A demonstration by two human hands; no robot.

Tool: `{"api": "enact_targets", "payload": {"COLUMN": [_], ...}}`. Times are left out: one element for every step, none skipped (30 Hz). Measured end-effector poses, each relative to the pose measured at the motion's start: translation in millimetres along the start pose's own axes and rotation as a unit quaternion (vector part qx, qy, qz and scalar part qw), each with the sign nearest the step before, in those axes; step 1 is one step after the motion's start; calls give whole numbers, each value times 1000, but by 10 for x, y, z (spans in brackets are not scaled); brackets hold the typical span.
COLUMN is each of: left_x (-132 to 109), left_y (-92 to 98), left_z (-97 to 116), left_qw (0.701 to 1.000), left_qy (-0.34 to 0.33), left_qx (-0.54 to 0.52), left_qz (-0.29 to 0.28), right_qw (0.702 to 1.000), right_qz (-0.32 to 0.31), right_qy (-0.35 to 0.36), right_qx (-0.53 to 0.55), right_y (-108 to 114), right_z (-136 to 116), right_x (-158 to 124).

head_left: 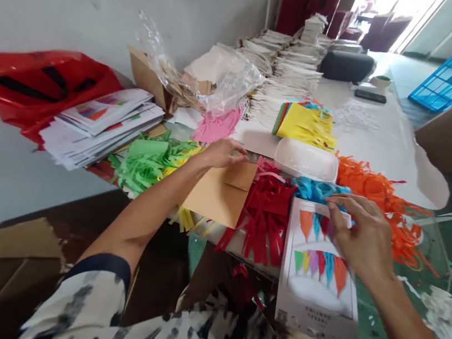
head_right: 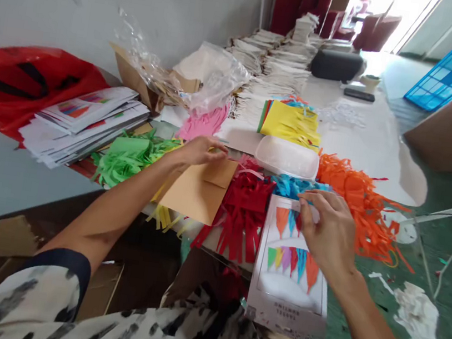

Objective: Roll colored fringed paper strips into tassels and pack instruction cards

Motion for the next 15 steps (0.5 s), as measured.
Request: {"api": "enact_targets", "payload": {"left_x": [-37,-71,-99,-122,-140,-157,-174,-193,-217,-246,-281,-320,-365,-412,-461], "left_y": [-1,4,17,42,80,129,184,243,303,362,418,471,514,547,568], "left_z": [-14,-21,-21,-13,6,41,94,172,275,402,547,704,863,1017,1161], "left_qw": [1000,1000,999,999,999,999,998,996,993,989,982,977,973,970,968], "left_qy": [-8,-13,-16,-18,-20,-24,-29,-38,-53,-71,-94,-119,-144,-169,-192], "left_qx": [-8,-16,-24,-31,-37,-42,-53,-71,-97,-125,-152,-168,-169,-161,-148], "left_qz": [-15,-24,-26,-24,-21,-17,-18,-24,-34,-44,-55,-61,-65,-68,-70], "right_qw": [1000,999,999,998,996,994,990,984,974,958,938,917,901,895,901], "right_qz": [-5,-9,-11,-12,-11,-11,-12,-16,-24,-33,-39,-39,-31,-17,-1], "right_qy": [10,19,23,23,18,7,-10,-31,-54,-75,-93,-109,-121,-130,-135], "right_qx": [15,31,47,64,84,108,137,174,219,274,331,382,415,426,413], "right_y": [-55,-117,-180,-243,-302,-358,-410,-459,-505,-542,-563,-563,-538,-488,-415], "right_z": [-84,-171,-261,-351,-439,-522,-597,-665,-727,-785,-838,-882,-915,-938,-953], "right_x": [48,96,143,189,235,280,326,371,415,456,492,520,538,542,531]}}
Point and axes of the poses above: each hand's wrist, its own x-axis towards the middle knuckle, its own y-axis out of the back of the hand, z = x × y, the point moved 4 cm from there along x, towards the middle knuckle, and after that the axes turned 6 degrees about z, right-handed, at the moved point
